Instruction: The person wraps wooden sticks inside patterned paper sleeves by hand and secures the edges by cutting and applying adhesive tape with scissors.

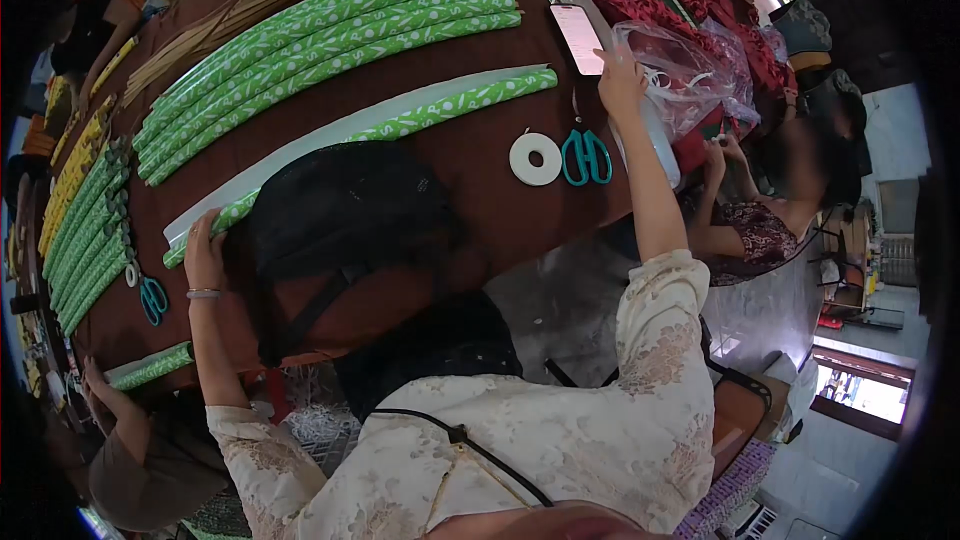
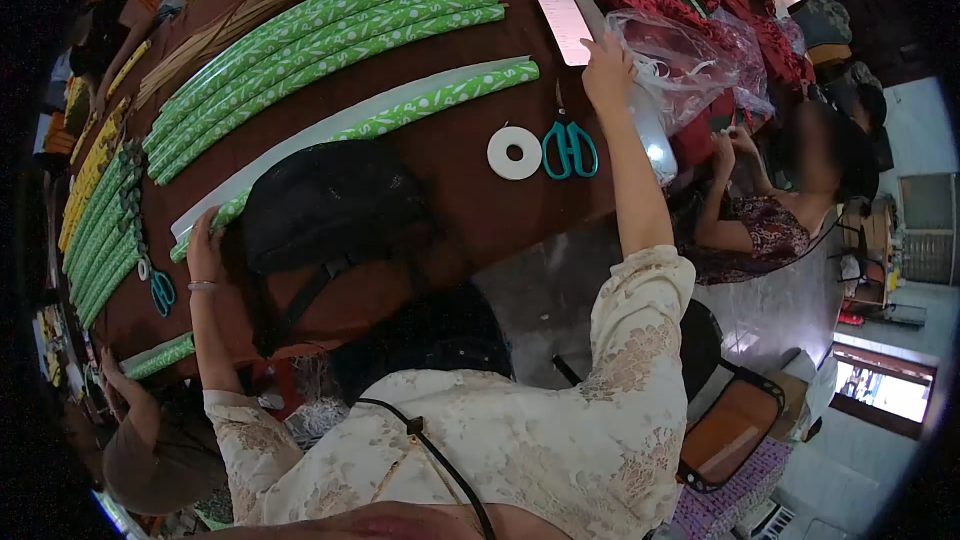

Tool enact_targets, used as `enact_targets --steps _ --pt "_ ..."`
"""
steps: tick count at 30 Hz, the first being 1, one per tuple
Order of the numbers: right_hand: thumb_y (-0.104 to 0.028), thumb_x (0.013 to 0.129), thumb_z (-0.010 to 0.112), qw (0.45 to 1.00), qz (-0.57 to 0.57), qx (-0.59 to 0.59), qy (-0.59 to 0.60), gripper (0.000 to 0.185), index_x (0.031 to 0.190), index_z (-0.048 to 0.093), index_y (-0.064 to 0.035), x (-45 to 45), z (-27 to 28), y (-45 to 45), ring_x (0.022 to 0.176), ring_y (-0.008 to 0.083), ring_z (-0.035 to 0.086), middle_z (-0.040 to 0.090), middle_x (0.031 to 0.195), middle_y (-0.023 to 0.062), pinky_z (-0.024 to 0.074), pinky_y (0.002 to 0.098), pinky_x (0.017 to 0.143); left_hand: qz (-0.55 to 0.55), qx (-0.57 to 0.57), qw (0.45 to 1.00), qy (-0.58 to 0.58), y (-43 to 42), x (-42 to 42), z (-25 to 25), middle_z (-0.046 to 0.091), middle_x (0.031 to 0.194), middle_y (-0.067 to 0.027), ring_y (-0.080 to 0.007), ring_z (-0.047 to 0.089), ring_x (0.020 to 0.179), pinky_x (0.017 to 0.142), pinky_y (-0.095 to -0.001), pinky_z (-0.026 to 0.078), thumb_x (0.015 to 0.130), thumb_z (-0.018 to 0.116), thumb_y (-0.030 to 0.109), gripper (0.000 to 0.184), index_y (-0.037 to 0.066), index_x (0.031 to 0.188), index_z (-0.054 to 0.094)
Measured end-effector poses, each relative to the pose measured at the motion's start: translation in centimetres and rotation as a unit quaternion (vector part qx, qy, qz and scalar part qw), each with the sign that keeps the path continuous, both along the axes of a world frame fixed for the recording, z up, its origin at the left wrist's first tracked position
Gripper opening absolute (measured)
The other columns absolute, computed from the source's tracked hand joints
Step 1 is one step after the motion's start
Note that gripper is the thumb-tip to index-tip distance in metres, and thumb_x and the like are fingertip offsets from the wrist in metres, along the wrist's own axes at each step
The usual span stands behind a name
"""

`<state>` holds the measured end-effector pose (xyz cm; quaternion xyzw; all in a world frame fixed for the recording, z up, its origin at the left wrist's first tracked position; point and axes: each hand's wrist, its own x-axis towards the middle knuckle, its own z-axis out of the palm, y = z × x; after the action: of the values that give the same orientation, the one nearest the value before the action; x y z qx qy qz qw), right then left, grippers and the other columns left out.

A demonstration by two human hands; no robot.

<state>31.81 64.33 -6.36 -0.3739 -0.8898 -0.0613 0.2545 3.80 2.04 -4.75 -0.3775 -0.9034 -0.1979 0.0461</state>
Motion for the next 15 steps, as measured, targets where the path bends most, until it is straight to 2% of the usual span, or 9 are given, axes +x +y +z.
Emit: enact_targets --steps 3,8,10,15 --pt "-0.008 0.079 0.053 1.0 0.005 -0.002 0.014 0.037 0.107 0.061 -0.03 0.3 0.1 -0.2 0.111 0.0314 0.042 0.046 0.125 0.0033 0.0334 0.0489 0.09 0.005 -0.004 1.0 -0.029 0.0 -0.1 0.0 0.055 0.113 -0.0137 -0.0317 0.05 0.107 0.088 -0.0386 0.041 0.077 0.054 -0.004 0.039 0.007 0.114 0.052" --pt "-0.006 0.079 0.052 1.0 0.011 -0.007 0.012 0.037 0.104 0.063 -0.0304 0.5 0.8 -0.9 0.109 0.0304 0.044 0.048 0.121 0.0033 0.0341 0.0478 0.089 -0.003 -0.003 1.0 -0.013 -0.3 -0.5 -0.4 0.055 0.113 -0.0138 -0.032 0.05 0.106 0.088 -0.0385 0.041 0.076 0.055 -0.004 0.04 0.008 0.115 0.052" --pt "-0.005 0.077 0.052 0.997 0.061 0.05 -0.002 0.036 0.098 0.066 -0.0296 0.7 1.0 -1.3 0.107 0.0282 0.044 0.049 0.121 0.0022 0.0339 0.0461 0.088 0.003 -0.009 1.0 -0.015 -0.3 -0.4 -0.4 0.055 0.113 -0.0139 -0.0318 0.05 0.106 0.088 -0.0385 0.041 0.076 0.055 -0.005 0.041 0.008 0.115 0.052" --pt "-0.004 0.074 0.052 0.995 0.073 0.073 -0.002 0.036 0.094 0.069 -0.0287 1.6 0.8 -2.3 0.105 0.026 0.045 0.049 0.122 0.0006 0.0327 0.0437 0.089 0.009 -0.011 1.0 -0.014 -0.1 -0.4 -0.3 0.055 0.113 -0.0136 -0.0316 0.051 0.106 0.088 -0.0386 0.042 0.076 0.055 -0.004 0.041 0.009 0.115 0.051"
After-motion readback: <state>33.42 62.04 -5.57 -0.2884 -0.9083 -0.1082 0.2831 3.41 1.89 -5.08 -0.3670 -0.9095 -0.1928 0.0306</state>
